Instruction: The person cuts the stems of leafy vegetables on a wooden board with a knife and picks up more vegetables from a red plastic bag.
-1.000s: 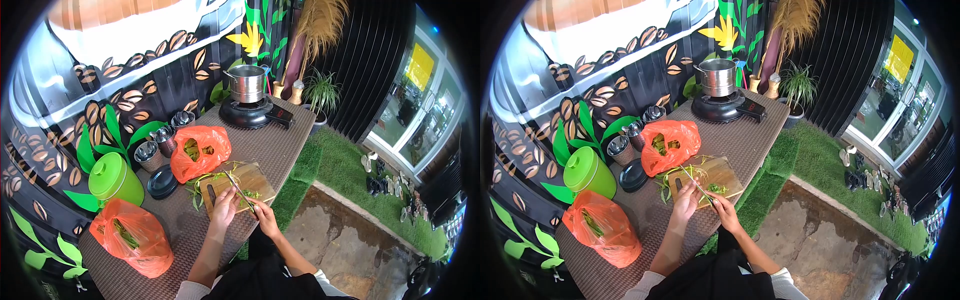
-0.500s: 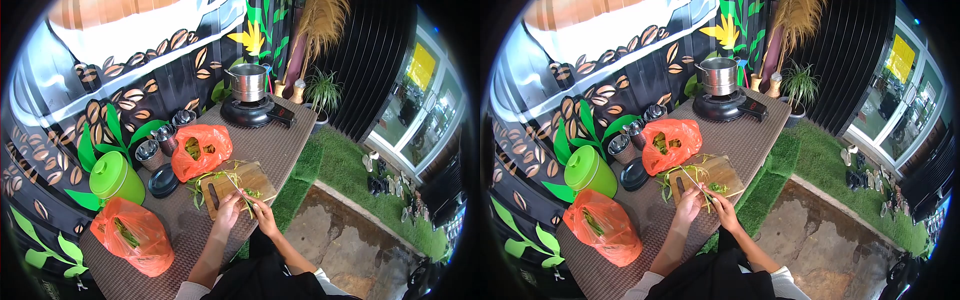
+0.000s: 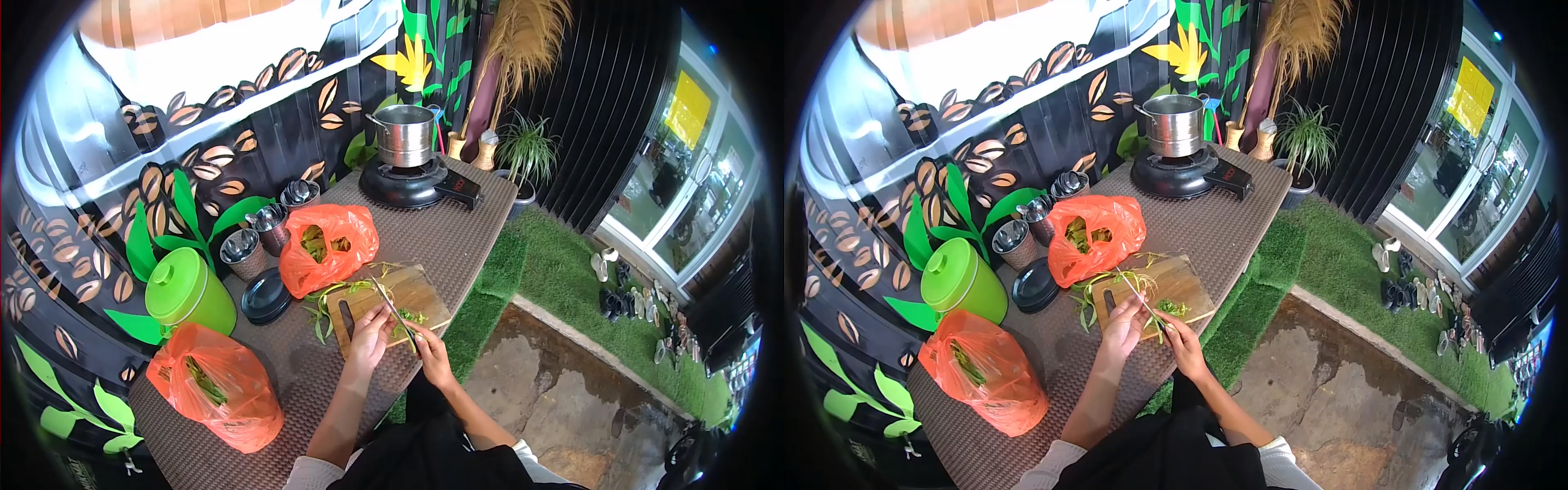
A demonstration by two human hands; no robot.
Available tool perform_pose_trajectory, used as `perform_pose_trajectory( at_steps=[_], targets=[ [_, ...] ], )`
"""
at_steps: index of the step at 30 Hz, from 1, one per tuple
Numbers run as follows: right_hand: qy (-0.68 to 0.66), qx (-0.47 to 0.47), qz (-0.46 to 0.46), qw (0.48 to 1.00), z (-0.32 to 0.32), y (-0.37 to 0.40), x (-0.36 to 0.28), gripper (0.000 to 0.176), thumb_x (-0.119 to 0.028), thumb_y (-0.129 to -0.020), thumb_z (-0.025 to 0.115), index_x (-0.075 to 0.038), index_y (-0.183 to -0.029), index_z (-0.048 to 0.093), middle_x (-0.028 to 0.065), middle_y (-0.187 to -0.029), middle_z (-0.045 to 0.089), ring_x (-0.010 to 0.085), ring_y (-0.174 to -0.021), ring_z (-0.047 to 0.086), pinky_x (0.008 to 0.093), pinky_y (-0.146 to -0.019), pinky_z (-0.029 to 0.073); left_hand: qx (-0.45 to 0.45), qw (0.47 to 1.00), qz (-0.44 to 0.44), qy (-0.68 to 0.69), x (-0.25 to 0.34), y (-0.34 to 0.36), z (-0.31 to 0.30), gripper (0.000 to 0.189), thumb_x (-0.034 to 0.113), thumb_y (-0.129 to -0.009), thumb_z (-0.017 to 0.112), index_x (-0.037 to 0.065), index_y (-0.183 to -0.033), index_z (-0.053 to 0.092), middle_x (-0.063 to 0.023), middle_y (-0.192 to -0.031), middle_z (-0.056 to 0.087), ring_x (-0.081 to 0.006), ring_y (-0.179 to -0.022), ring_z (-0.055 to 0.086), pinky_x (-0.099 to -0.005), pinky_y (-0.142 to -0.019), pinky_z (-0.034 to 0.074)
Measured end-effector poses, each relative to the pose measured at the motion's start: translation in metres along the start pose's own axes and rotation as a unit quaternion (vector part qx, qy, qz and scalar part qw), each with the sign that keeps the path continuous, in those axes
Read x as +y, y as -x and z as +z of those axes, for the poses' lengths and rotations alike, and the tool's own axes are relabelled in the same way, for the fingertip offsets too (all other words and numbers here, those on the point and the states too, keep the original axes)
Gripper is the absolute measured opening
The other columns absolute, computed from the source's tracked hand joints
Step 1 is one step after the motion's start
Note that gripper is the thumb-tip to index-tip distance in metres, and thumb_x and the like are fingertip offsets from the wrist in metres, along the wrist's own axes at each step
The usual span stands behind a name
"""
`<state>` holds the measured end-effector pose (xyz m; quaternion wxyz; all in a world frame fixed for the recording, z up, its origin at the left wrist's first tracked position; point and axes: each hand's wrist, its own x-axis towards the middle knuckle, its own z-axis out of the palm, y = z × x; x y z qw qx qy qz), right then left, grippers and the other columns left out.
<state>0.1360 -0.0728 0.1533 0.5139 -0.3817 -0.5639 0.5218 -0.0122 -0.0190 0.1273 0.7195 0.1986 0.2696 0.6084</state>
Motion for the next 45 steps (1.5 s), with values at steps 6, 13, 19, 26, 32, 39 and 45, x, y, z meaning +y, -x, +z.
perform_pose_trajectory(
  at_steps=[6, 13, 19, 26, 32, 39, 45],
  targets=[
    [-0.001, -0.005, 0.001, 1.0, -0.001, 0.001, -0.001, 0.035, -0.015, -0.099, 0.039, -0.004, -0.132, 0.048, -0.0051, -0.073, 0.04, 0.005, -0.063, 0.033, 0.0182, -0.057, 0.029, 0.025, 0.999, -0.02, 0.014, 0.002, 0.005, 0.002, 0.012, 0.01, -0.088, 0.062, 0.005, -0.098, 0.06, -0.0014, -0.088, 0.061, -0.0102, -0.079, 0.057, -0.0249, -0.078, 0.05],
    [-0.004, -0.028, 0.0, 1.0, -0.002, 0.002, 0.008, 0.036, -0.015, -0.1, 0.039, -0.004, -0.133, 0.047, -0.0029, -0.092, 0.05, 0.0047, -0.066, 0.034, 0.0179, -0.06, 0.032, 0.034, 0.999, -0.029, -0.015, 0.006, 0.009, 0.002, 0.011, 0.01, -0.088, 0.063, 0.004, -0.097, 0.06, -0.0022, -0.087, 0.062, -0.011, -0.08, 0.059, -0.0241, -0.077, 0.051],
    [-0.019, -0.015, 0.013, 1.0, 0.0, 0.003, 0.004, 0.034, -0.013, -0.099, 0.039, -0.003, -0.13, 0.049, -0.0008, -0.097, 0.051, 0.0055, -0.068, 0.036, 0.0186, -0.062, 0.034, 0.034, 0.999, -0.027, -0.026, 0.006, 0.011, 0.001, 0.011, 0.011, -0.088, 0.062, 0.004, -0.097, 0.06, -0.0023, -0.088, 0.062, -0.0112, -0.081, 0.059, -0.0245, -0.077, 0.05],
    [0.009, -0.01, -0.007, 1.0, 0.002, 0.002, 0.01, 0.033, -0.01, -0.098, 0.04, -0.003, -0.128, 0.051, 0.0001, -0.103, 0.054, 0.0056, -0.069, 0.038, 0.019, -0.063, 0.035, 0.033, 0.998, -0.023, -0.052, 0.006, 0.017, 0.003, 0.01, 0.01, -0.089, 0.061, 0.003, -0.096, 0.061, -0.0032, -0.089, 0.062, -0.0121, -0.082, 0.059, -0.0252, -0.078, 0.05],
    [-0.028, -0.004, -0.007, 1.0, -0.002, 0.0, 0.022, 0.032, -0.01, -0.097, 0.041, -0.002, -0.126, 0.052, 0.0016, -0.102, 0.055, 0.0066, -0.07, 0.041, 0.0196, -0.063, 0.036, 0.022, 0.998, -0.04, -0.046, 0.003, 0.023, 0.012, 0.02, 0.012, -0.09, 0.058, 0.003, -0.108, 0.058, -0.0041, -0.099, 0.061, -0.0129, -0.091, 0.058, -0.0261, -0.082, 0.048],
    [-0.013, -0.005, -0.009, 1.0, -0.002, 0.0, 0.019, 0.032, -0.013, -0.099, 0.039, -0.002, -0.126, 0.052, 0.0032, -0.107, 0.054, 0.0091, -0.084, 0.045, 0.0218, -0.073, 0.038, -0.007, 0.999, -0.025, -0.032, 0.012, 0.014, 0.009, 0.02, 0.013, -0.09, 0.058, 0.003, -0.107, 0.058, -0.0043, -0.1, 0.06, -0.0134, -0.092, 0.059, -0.0264, -0.082, 0.049],
    [-0.032, -0.009, 0.003, 0.999, -0.003, -0.001, 0.026, 0.035, -0.017, -0.099, 0.039, -0.002, -0.129, 0.05, 0.0029, -0.101, 0.049, 0.0108, -0.087, 0.042, 0.0231, -0.076, 0.034, -0.004, 0.998, -0.015, -0.061, 0.01, 0.012, 0.005, 0.018, 0.011, -0.089, 0.061, 0.004, -0.105, 0.059, -0.0025, -0.096, 0.061, -0.0123, -0.089, 0.058, -0.0255, -0.082, 0.048]
  ],
)
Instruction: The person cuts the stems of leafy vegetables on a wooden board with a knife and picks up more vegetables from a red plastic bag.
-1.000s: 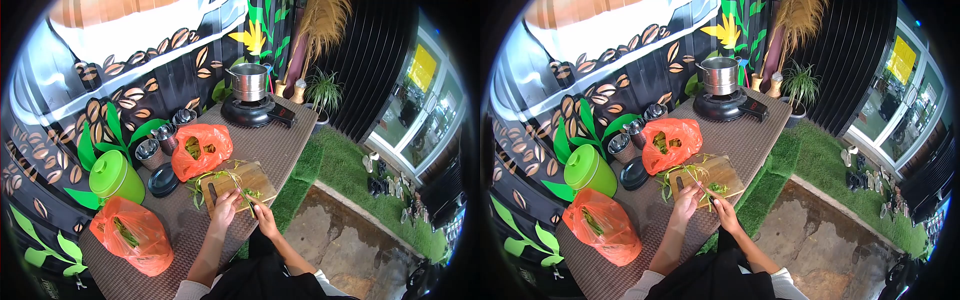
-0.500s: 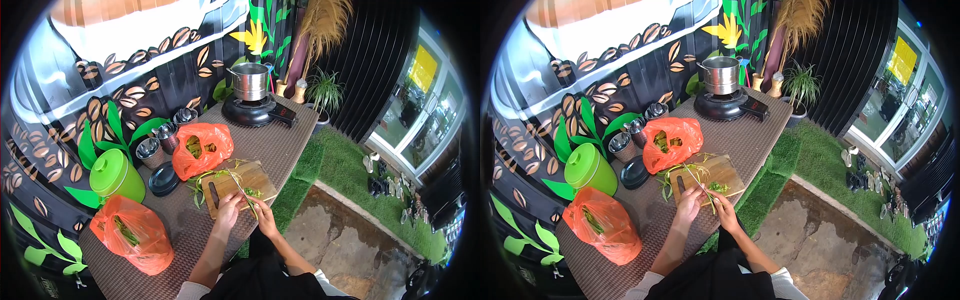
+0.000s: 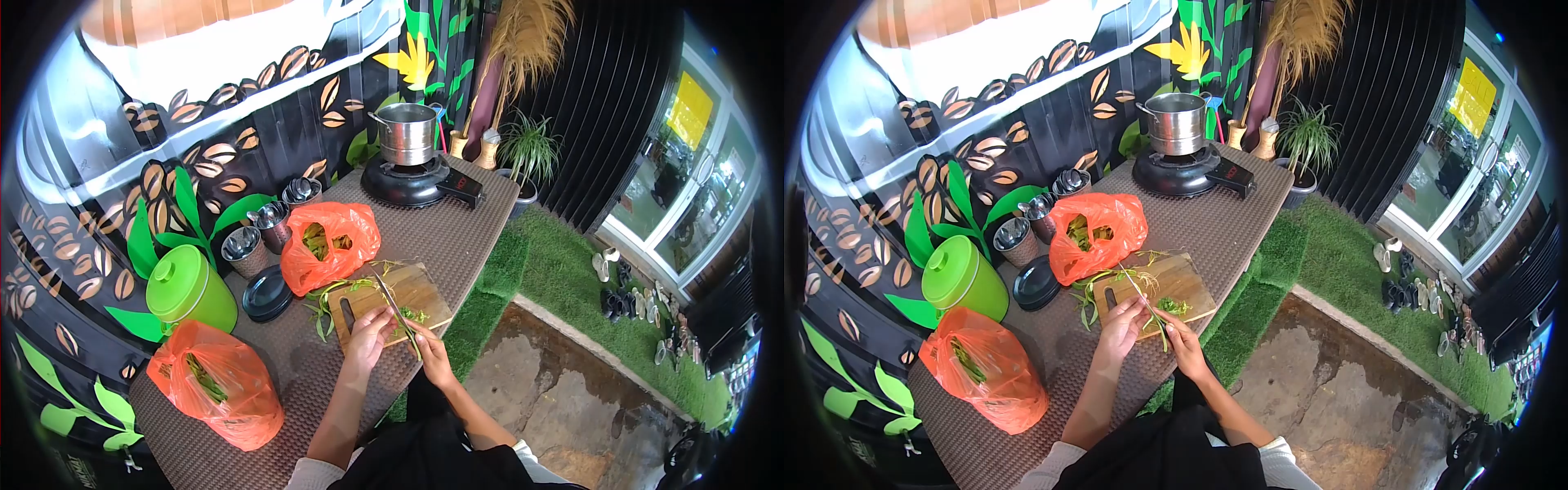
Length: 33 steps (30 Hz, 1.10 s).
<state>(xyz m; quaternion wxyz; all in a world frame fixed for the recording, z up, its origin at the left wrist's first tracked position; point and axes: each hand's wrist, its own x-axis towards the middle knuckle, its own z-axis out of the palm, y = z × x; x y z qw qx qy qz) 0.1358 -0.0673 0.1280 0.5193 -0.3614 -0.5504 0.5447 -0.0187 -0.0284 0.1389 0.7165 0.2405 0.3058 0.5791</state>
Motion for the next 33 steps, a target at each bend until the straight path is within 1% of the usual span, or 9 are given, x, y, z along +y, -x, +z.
perform_pose_trajectory(
  at_steps=[1, 8, 10, 11, 13, 16, 24, 29, 33],
  targets=[
    [0.023, 0.003, -0.051, 0.998, 0.001, -0.001, -0.001, 0.037, -0.02, -0.1, 0.039, -0.002, -0.13, 0.049, -0.0019, -0.078, 0.043, 0.0071, -0.063, 0.037, 0.0208, -0.057, 0.032, 0.015, 1.0, -0.014, 0.017, 0.0, 0.002, 0.001, 0.017, 0.01, -0.088, 0.061, 0.004, -0.104, 0.059, -0.0024, -0.093, 0.061, -0.0118, -0.085, 0.058, -0.025, -0.079, 0.048],
    [0.022, 0.018, -0.05, 0.998, 0.002, -0.002, 0.009, 0.035, -0.019, -0.1, 0.04, -0.001, -0.127, 0.051, -0.0015, -0.08, 0.046, 0.0067, -0.062, 0.036, 0.0206, -0.056, 0.032, 0.02, 0.997, -0.04, 0.067, -0.008, 0.009, 0.006, 0.012, 0.007, -0.087, 0.06, 0.005, -0.099, 0.059, -0.0035, -0.091, 0.061, -0.0136, -0.083, 0.058, -0.0273, -0.079, 0.048],
    [0.003, 0.025, 0.005, 1.0, 0.001, 0.0, 0.008, 0.033, -0.017, -0.099, 0.041, -0.002, -0.126, 0.053, 0.0015, -0.093, 0.056, 0.0075, -0.079, 0.047, 0.0209, -0.071, 0.039, 0.014, 0.996, -0.046, 0.072, -0.008, 0.01, 0.006, 0.012, 0.008, -0.088, 0.06, 0.005, -0.1, 0.059, -0.0041, -0.093, 0.061, -0.0142, -0.084, 0.058, -0.0281, -0.079, 0.048],
    [0.003, 0.025, 0.005, 1.0, 0.001, 0.0, 0.009, 0.033, -0.017, -0.099, 0.041, -0.002, -0.126, 0.053, 0.0015, -0.093, 0.056, 0.0075, -0.079, 0.047, 0.0209, -0.071, 0.039, 0.008, 0.996, -0.053, 0.078, -0.007, 0.011, 0.007, 0.013, 0.009, -0.088, 0.06, 0.005, -0.1, 0.059, -0.0047, -0.095, 0.061, -0.0147, -0.084, 0.058, -0.0288, -0.08, 0.048],
    [-0.043, 0.026, -0.013, 0.999, 0.003, 0.0, 0.004, 0.032, -0.017, -0.099, 0.042, -0.003, -0.126, 0.053, -0.0033, -0.077, 0.046, 0.0044, -0.066, 0.037, 0.0192, -0.06, 0.033, 0.002, 0.996, -0.059, 0.067, -0.001, 0.011, 0.009, 0.014, 0.009, -0.088, 0.06, 0.004, -0.102, 0.059, -0.0048, -0.096, 0.061, -0.0146, -0.085, 0.058, -0.0291, -0.081, 0.048],
    [-0.033, 0.021, 0.019, 0.999, 0.0, 0.001, 0.004, 0.032, -0.017, -0.099, 0.041, -0.004, -0.126, 0.052, -0.0045, -0.072, 0.043, 0.0043, -0.065, 0.036, 0.0185, -0.059, 0.032, -0.001, 0.999, -0.035, 0.033, 0.003, 0.001, 0.005, 0.017, 0.009, -0.089, 0.059, 0.004, -0.104, 0.058, -0.0048, -0.098, 0.061, -0.0142, -0.088, 0.059, -0.0285, -0.082, 0.049],
    [-0.011, 0.017, -0.02, 1.0, 0.006, 0.0, 0.001, 0.034, -0.02, -0.101, 0.038, -0.004, -0.128, 0.051, -0.0049, -0.068, 0.038, 0.0049, -0.061, 0.033, 0.0194, -0.056, 0.029, 0.017, 1.0, 0.019, -0.017, -0.002, -0.004, 0.0, 0.015, 0.009, -0.09, 0.058, 0.003, -0.103, 0.057, -0.004, -0.096, 0.061, -0.0147, -0.089, 0.059, -0.0269, -0.08, 0.05],
    [-0.028, 0.021, -0.015, 0.999, 0.009, 0.001, 0.001, 0.035, -0.021, -0.101, 0.038, -0.003, -0.128, 0.051, -0.0046, -0.067, 0.037, 0.0053, -0.06, 0.033, 0.0195, -0.056, 0.029, 0.054, 0.994, -0.027, 0.09, -0.012, 0.0, 0.0, 0.012, 0.01, -0.088, 0.061, 0.006, -0.099, 0.058, -0.0001, -0.084, 0.059, -0.0098, -0.076, 0.055, -0.0235, -0.067, 0.044],
    [-0.013, 0.019, -0.013, 1.0, 0.011, 0.001, 0.002, 0.035, -0.021, -0.101, 0.038, -0.002, -0.128, 0.049, -0.0044, -0.069, 0.038, 0.0056, -0.06, 0.035, 0.0202, -0.055, 0.03, 0.06, 0.993, -0.002, 0.098, -0.016, 0.003, 0.006, 0.011, 0.01, -0.088, 0.062, 0.007, -0.097, 0.058, 0.0004, -0.084, 0.059, -0.0096, -0.075, 0.053, -0.0233, -0.066, 0.042]
  ],
)
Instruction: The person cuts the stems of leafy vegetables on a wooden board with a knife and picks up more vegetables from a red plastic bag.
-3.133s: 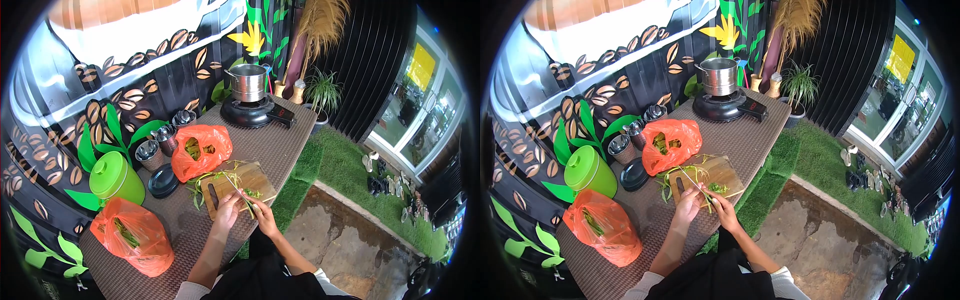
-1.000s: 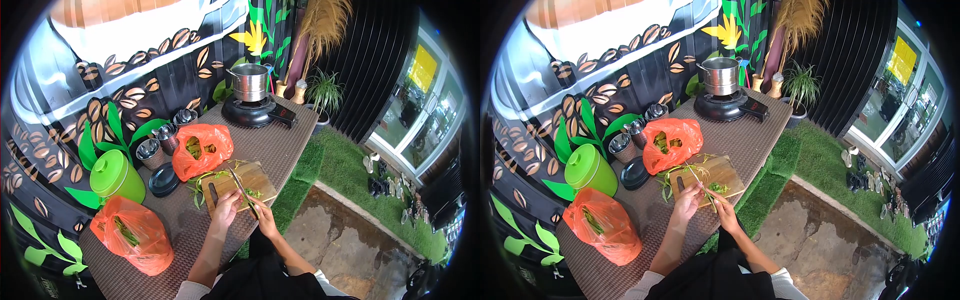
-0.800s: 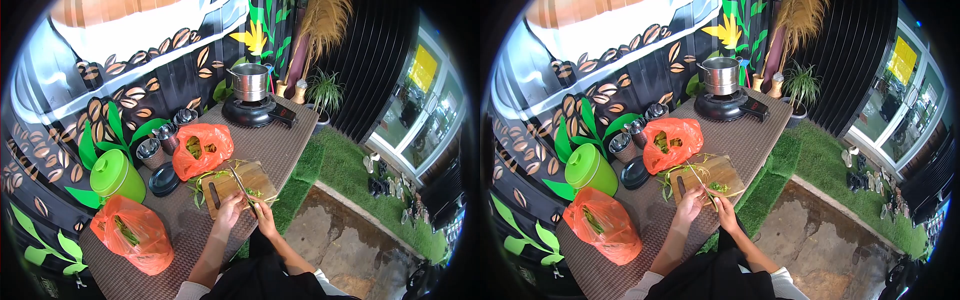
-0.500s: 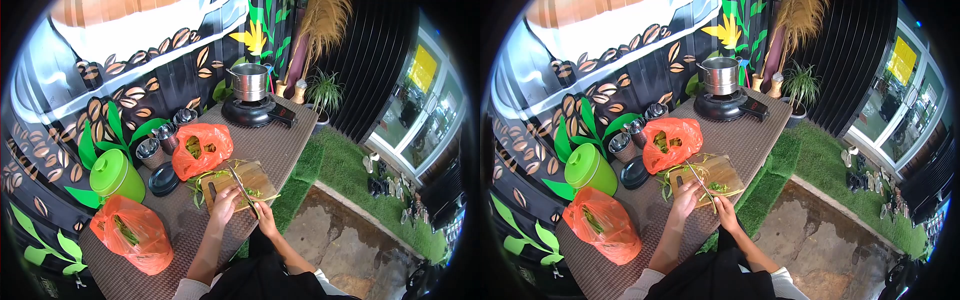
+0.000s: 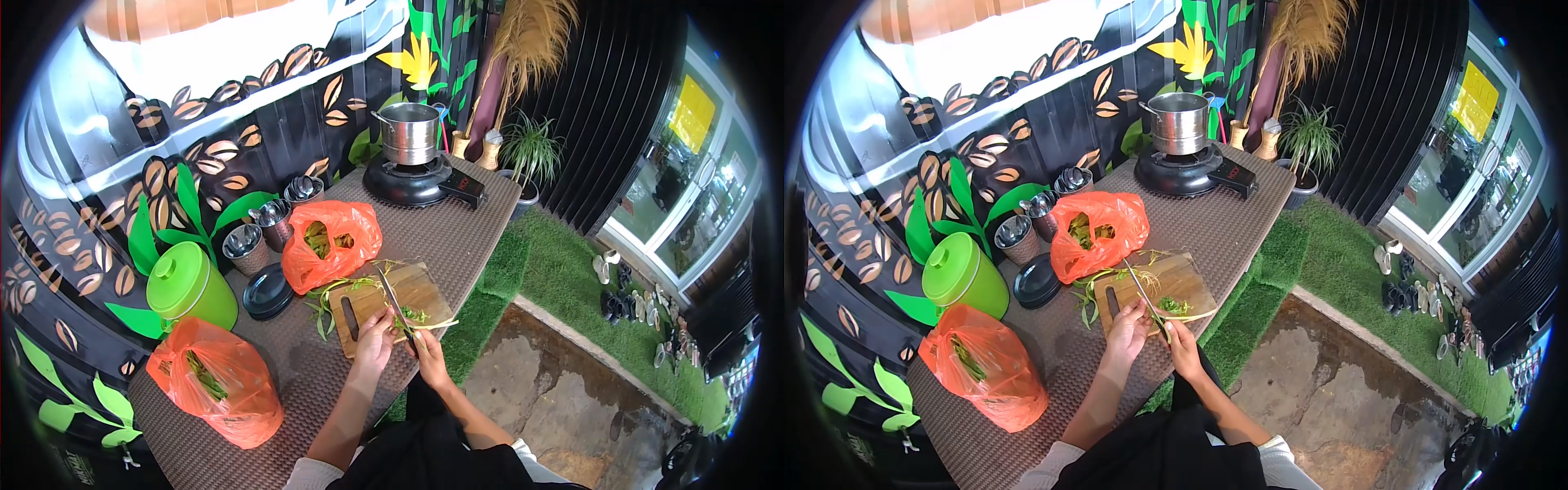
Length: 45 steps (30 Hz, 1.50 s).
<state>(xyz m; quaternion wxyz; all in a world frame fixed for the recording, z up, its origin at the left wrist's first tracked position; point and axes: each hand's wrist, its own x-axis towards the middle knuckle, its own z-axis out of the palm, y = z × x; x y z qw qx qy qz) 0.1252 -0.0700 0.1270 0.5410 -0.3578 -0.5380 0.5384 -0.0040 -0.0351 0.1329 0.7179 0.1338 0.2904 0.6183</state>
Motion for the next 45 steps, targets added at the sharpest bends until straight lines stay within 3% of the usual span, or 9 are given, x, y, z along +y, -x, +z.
perform_pose_trajectory(
  at_steps=[10, 15, 17, 23, 26, 35, 41, 45],
  targets=[
    [-0.065, 0.029, -0.02, 0.997, 0.007, -0.003, 0.002, 0.031, -0.016, -0.1, 0.04, -0.002, -0.126, 0.051, -0.0029, -0.074, 0.048, 0.0048, -0.06, 0.035, 0.0181, -0.055, 0.031, -0.012, 1.0, 0.013, 0.021, -0.01, 0.006, 0.003, 0.012, 0.009, -0.089, 0.059, 0.007, -0.101, 0.059, -0.0008, -0.093, 0.061, -0.0104, -0.084, 0.055, -0.0272, -0.076, 0.043],
    [-0.041, 0.023, -0.004, 0.999, 0.0, -0.002, 0.006, 0.032, -0.015, -0.1, 0.039, -0.003, -0.126, 0.051, -0.0036, -0.073, 0.047, 0.0046, -0.061, 0.035, 0.0183, -0.055, 0.031, -0.005, 1.0, -0.001, 0.013, 0.001, 0.013, 0.018, 0.014, 0.01, -0.09, 0.058, 0.006, -0.103, 0.058, -0.0023, -0.093, 0.061, -0.0113, -0.083, 0.056, -0.029, -0.078, 0.045],
    [-0.049, 0.016, -0.012, 0.999, -0.001, -0.001, 0.005, 0.032, -0.016, -0.1, 0.039, -0.003, -0.126, 0.051, -0.004, -0.073, 0.046, 0.0043, -0.061, 0.035, 0.0183, -0.056, 0.031, -0.002, 0.999, 0.039, -0.021, 0.007, 0.016, 0.029, 0.016, 0.009, -0.09, 0.058, 0.003, -0.105, 0.057, -0.0041, -0.095, 0.061, -0.0128, -0.086, 0.057, -0.0296, -0.083, 0.046],
    [-0.027, 0.042, 0.012, 0.999, -0.002, -0.001, 0.007, 0.032, -0.018, -0.1, 0.039, -0.003, -0.125, 0.053, -0.0049, -0.072, 0.043, 0.0044, -0.061, 0.035, 0.0187, -0.055, 0.031, -0.033, 0.995, 0.059, -0.074, 0.005, 0.0, 0.008, 0.016, 0.006, -0.089, 0.059, -0.002, -0.103, 0.057, -0.0077, -0.1, 0.061, -0.0156, -0.092, 0.058, -0.0293, -0.088, 0.047],
    [-0.003, 0.038, 0.014, 0.999, -0.002, -0.001, 0.002, 0.032, -0.016, -0.1, 0.039, -0.002, -0.126, 0.052, -0.004, -0.075, 0.045, 0.0048, -0.062, 0.035, 0.0188, -0.055, 0.031, -0.039, 0.998, 0.014, -0.041, -0.001, -0.002, 0.0, 0.015, 0.007, -0.089, 0.059, 0.003, -0.103, 0.056, -0.0059, -0.098, 0.061, -0.0155, -0.095, 0.058, -0.0286, -0.088, 0.045],
    [-0.04, 0.039, -0.008, 0.998, 0.003, -0.001, -0.008, 0.031, -0.016, -0.1, 0.039, -0.001, -0.125, 0.051, -0.0028, -0.077, 0.044, 0.0052, -0.062, 0.035, 0.0192, -0.055, 0.03, -0.04, 0.998, -0.021, -0.037, 0.001, 0.008, 0.01, 0.014, 0.012, -0.09, 0.06, 0.004, -0.1, 0.06, -0.0036, -0.095, 0.062, -0.0137, -0.089, 0.058, -0.0278, -0.083, 0.046],
    [-0.023, 0.02, -0.011, 0.999, 0.002, -0.006, -0.001, 0.031, -0.016, -0.1, 0.039, -0.001, -0.125, 0.051, -0.0044, -0.071, 0.039, 0.0049, -0.06, 0.034, 0.0195, -0.054, 0.03, -0.023, 0.992, 0.059, -0.111, 0.008, 0.0, 0.003, 0.022, 0.008, -0.088, 0.061, 0.0, -0.107, 0.057, -0.0078, -0.1, 0.062, -0.0149, -0.093, 0.06, -0.0263, -0.085, 0.048],
    [-0.001, 0.024, -0.011, 1.0, 0.002, -0.008, 0.003, 0.032, -0.018, -0.1, 0.039, -0.002, -0.126, 0.051, -0.0046, -0.067, 0.037, 0.0051, -0.059, 0.034, 0.0201, -0.054, 0.029, -0.03, 0.994, 0.058, -0.087, 0.009, -0.002, 0.002, 0.024, 0.005, -0.086, 0.063, -0.006, -0.107, 0.058, -0.0093, -0.1, 0.063, -0.0133, -0.089, 0.061, -0.0231, -0.081, 0.05]
  ],
)
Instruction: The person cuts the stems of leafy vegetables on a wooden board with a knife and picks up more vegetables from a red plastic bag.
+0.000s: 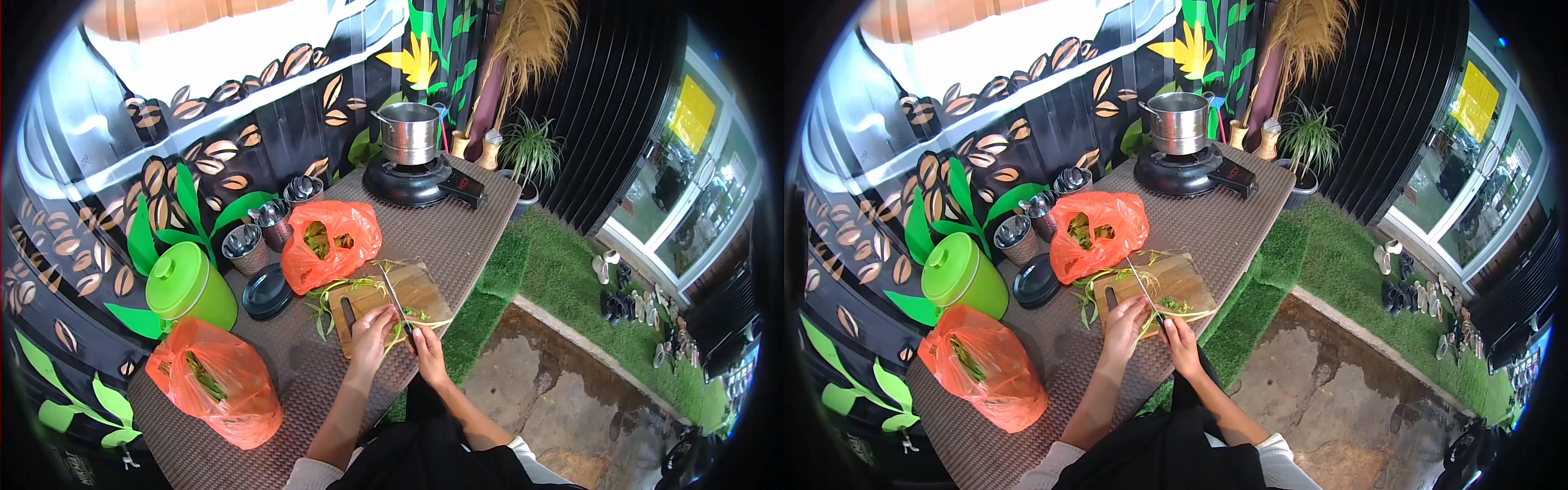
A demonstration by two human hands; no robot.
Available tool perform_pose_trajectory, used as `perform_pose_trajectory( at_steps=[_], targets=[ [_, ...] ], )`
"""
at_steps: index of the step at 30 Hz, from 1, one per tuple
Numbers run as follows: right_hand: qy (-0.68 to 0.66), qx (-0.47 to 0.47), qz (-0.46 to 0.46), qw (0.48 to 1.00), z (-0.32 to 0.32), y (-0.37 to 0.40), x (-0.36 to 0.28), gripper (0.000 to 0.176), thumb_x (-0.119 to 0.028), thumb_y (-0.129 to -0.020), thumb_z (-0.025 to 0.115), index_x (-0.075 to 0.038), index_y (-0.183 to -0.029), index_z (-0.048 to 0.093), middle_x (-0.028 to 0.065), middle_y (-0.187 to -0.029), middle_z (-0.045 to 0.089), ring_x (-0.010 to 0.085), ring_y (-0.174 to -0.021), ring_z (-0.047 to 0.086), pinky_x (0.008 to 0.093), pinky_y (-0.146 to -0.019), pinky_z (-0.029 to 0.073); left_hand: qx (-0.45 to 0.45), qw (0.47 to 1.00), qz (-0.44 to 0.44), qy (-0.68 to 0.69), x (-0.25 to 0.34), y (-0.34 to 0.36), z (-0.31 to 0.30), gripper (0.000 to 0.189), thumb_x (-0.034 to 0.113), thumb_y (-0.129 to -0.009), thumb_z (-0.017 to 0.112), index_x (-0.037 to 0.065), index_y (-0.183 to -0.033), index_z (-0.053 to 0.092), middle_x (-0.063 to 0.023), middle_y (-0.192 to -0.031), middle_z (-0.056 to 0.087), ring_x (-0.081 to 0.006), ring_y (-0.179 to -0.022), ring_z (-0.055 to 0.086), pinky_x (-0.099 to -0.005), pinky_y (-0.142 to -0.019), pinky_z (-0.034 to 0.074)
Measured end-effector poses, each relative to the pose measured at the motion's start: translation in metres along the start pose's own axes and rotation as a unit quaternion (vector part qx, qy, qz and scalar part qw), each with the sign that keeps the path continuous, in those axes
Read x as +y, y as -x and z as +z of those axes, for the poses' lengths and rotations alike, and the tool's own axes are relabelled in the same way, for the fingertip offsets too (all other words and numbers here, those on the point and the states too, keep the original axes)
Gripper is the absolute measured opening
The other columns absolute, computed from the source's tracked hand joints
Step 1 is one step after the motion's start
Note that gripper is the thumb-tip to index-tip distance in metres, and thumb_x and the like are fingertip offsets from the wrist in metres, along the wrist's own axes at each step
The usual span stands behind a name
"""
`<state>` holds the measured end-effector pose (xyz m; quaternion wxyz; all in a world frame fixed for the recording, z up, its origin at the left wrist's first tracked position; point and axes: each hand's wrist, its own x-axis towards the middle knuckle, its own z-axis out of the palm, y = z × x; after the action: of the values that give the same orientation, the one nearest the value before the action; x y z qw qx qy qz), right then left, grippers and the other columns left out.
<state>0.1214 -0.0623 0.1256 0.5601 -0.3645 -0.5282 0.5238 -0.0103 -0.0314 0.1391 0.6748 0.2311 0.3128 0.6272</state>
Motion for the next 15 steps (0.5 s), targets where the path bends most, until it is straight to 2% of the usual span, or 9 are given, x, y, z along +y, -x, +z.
perform_pose_trajectory(
  at_steps=[3, 5, 8, 15],
  targets=[
    [0.012, -0.001, 0.001, 1.0, -0.001, 0.0, 0.0, 0.033, -0.018, -0.1, 0.039, -0.003, -0.127, 0.05, -0.0045, -0.066, 0.037, 0.0051, -0.059, 0.034, 0.0199, -0.054, 0.029, 0.028, 1.0, 0.001, 0.006, -0.005, 0.0, 0.001, 0.025, 0.005, -0.086, 0.063, -0.007, -0.107, 0.057, -0.0098, -0.101, 0.062, -0.014, -0.089, 0.061, -0.0238, -0.082, 0.05],
    [0.016, -0.005, 0.004, 1.0, 0.0, -0.001, 0.001, 0.034, -0.018, -0.1, 0.039, -0.003, -0.128, 0.05, -0.0044, -0.066, 0.037, 0.0052, -0.059, 0.034, 0.0198, -0.054, 0.029, 0.042, 0.999, -0.012, -0.004, -0.005, 0.001, 0.002, 0.023, 0.004, -0.087, 0.06, -0.005, -0.108, 0.055, -0.0104, -0.099, 0.061, -0.0175, -0.095, 0.06, -0.0268, -0.085, 0.049],
    [0.006, -0.013, 0.006, 1.0, 0.001, -0.002, 0.003, 0.034, -0.017, -0.1, 0.04, -0.003, -0.128, 0.05, -0.0042, -0.068, 0.038, 0.0053, -0.06, 0.034, 0.0195, -0.055, 0.029, 0.035, 0.999, 0.014, 0.028, -0.013, -0.001, -0.004, 0.027, 0.006, -0.086, 0.063, -0.007, -0.109, 0.056, -0.0102, -0.1, 0.062, -0.0152, -0.091, 0.061, -0.0244, -0.083, 0.05],
    [-0.005, -0.009, 0.002, 1.0, 0.009, -0.004, 0.001, 0.035, -0.019, -0.1, 0.039, -0.002, -0.128, 0.05, -0.0045, -0.071, 0.041, 0.005, -0.06, 0.035, 0.0192, -0.053, 0.029, 0.049, 0.998, 0.009, 0.047, -0.012, 0.001, -0.005, 0.027, 0.006, -0.086, 0.064, -0.007, -0.109, 0.056, -0.0106, -0.102, 0.062, -0.0158, -0.092, 0.061, -0.0252, -0.084, 0.05]
  ],
)
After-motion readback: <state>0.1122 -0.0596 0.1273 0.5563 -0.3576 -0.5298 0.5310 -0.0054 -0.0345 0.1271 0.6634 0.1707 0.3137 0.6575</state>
